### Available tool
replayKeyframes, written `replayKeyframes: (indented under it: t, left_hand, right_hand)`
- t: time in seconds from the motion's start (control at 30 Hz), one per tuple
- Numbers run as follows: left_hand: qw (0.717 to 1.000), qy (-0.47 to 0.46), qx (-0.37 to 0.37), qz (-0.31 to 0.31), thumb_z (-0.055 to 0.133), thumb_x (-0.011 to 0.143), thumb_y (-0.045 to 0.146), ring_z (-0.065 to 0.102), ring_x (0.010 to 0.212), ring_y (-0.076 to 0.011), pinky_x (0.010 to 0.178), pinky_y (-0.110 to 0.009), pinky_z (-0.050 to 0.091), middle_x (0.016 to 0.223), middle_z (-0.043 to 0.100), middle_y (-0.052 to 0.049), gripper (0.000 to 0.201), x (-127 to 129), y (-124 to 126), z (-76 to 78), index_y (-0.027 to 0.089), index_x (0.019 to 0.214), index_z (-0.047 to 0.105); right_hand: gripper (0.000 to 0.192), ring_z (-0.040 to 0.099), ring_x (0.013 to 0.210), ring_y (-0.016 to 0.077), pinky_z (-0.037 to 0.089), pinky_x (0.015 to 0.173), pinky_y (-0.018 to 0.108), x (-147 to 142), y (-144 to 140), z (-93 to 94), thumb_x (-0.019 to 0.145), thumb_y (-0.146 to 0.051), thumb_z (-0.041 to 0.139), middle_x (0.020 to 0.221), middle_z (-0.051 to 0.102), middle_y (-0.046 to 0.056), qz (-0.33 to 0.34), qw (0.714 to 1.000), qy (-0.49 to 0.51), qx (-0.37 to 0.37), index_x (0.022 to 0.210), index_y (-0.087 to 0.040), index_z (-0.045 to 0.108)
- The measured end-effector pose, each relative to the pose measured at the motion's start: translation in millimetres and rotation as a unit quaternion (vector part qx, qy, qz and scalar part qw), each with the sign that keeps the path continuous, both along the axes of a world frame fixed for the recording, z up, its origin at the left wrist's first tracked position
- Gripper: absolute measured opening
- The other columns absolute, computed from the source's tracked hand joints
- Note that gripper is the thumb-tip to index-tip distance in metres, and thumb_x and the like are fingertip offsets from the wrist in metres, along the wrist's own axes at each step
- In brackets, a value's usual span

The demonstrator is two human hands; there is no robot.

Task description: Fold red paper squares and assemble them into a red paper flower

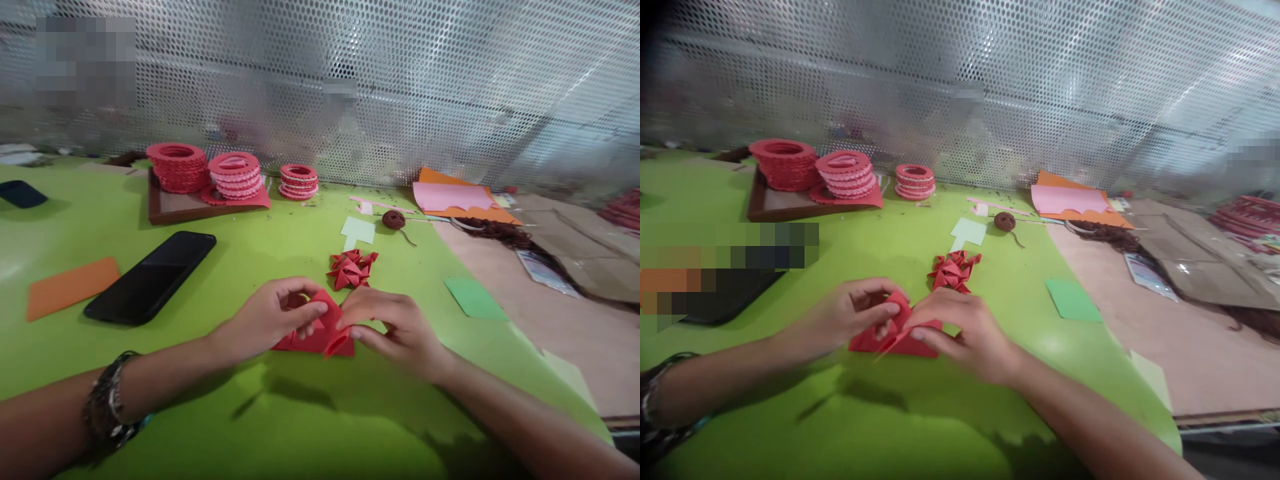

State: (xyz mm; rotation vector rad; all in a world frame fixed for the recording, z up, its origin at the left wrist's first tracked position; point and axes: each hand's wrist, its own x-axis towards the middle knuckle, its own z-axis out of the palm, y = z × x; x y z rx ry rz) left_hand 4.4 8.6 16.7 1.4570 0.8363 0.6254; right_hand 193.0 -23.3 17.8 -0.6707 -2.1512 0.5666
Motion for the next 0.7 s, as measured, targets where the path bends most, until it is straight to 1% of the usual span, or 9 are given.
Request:
replayKeyframes:
  t: [0.03,0.1,0.23,0.3,0.37,0.47,0.57,0.7]
  left_hand:
    - [0.999,0.011,0.036,0.006,0.059,0.076,0.025,0.053,0.052,-0.0076,0.051,-0.018,0.042,0.057,0.06,0.004,0.01,-1,1,0.0,0.015,0.073,0.061]
    - [0.996,0.023,0.084,0.004,0.058,0.077,0.025,0.054,0.054,-0.0084,0.052,-0.018,0.041,0.058,0.06,0.004,0.013,-1,1,-0.1,0.015,0.071,0.062]
    - [0.989,0.043,0.144,0.008,0.054,0.079,0.024,0.054,0.058,-0.01,0.054,-0.019,0.041,0.062,0.061,0.002,0.015,-1,-4,1.3,0.014,0.073,0.063]
    - [0.981,0.074,0.182,0.008,0.051,0.08,0.022,0.053,0.058,-0.0106,0.054,-0.02,0.04,0.063,0.062,0.001,0.018,0,-6,2.7,0.014,0.069,0.064]
    - [0.974,0.096,0.203,-0.008,0.049,0.08,0.019,0.053,0.057,-0.0102,0.053,-0.02,0.038,0.062,0.061,0.001,0.022,1,-9,3.8,0.014,0.065,0.063]
    - [0.973,0.098,0.207,-0.02,0.049,0.08,0.019,0.054,0.057,-0.01,0.054,-0.019,0.039,0.063,0.062,0.001,0.021,3,-11,4.4,0.014,0.065,0.064]
    - [0.978,0.084,0.191,-0.019,0.047,0.08,0.017,0.053,0.056,-0.0093,0.053,-0.018,0.04,0.061,0.061,0.002,0.022,4,-12,3.2,0.014,0.065,0.064]
    - [0.983,0.078,0.166,-0.028,0.051,0.079,0.023,0.053,0.054,-0.0095,0.05,-0.018,0.04,0.062,0.062,0.002,0.017,5,-12,0.1,0.014,0.076,0.065]
  right_hand:
    - [0.008,0.058,0.07,0.0117,0.046,0.067,0.024,0,0,0.2,0.083,-0.016,0.053,0.074,0.065,0.004,0.003,1.0,0.003,-0.004,0.081,-0.016,0.06]
    - [0.011,0.056,0.066,0.0112,0.045,0.063,0.023,-1,1,-0.3,0.084,-0.019,0.052,0.069,0.063,0.004,-0.01,1.0,0.008,-0.003,0.076,-0.014,0.059]
    - [0.019,0.049,0.057,0.0087,0.04,0.053,0.019,-4,1,-3.2,0.085,-0.019,0.049,0.061,0.056,0.001,-0.07,0.997,-0.007,-0.009,0.068,-0.014,0.055]
    - [0.02,0.046,0.053,0.0073,0.037,0.05,0.017,-5,1,-4.6,0.084,-0.017,0.048,0.058,0.052,-0.001,-0.105,0.994,-0.018,-0.009,0.065,-0.014,0.052]
    - [0.02,0.043,0.05,0.0063,0.035,0.047,0.016,-6,0,-5.5,0.083,-0.014,0.048,0.056,0.05,-0.002,-0.133,0.991,-0.03,-0.007,0.063,-0.014,0.05]
    - [0.019,0.043,0.049,0.0056,0.034,0.046,0.015,-8,-1,-5.4,0.08,-0.011,0.049,0.055,0.05,-0.002,-0.146,0.988,-0.048,0.006,0.061,-0.014,0.049]
    - [0.019,0.044,0.049,0.0053,0.034,0.047,0.015,-8,-1,-4.8,0.078,-0.009,0.049,0.054,0.05,-0.002,-0.143,0.988,-0.052,0.029,0.059,-0.014,0.048]
    - [0.02,0.043,0.048,0.0053,0.033,0.045,0.015,-9,-1,-6.0,0.077,-0.009,0.049,0.053,0.049,-0.003,-0.146,0.986,-0.061,0.047,0.058,-0.015,0.047]
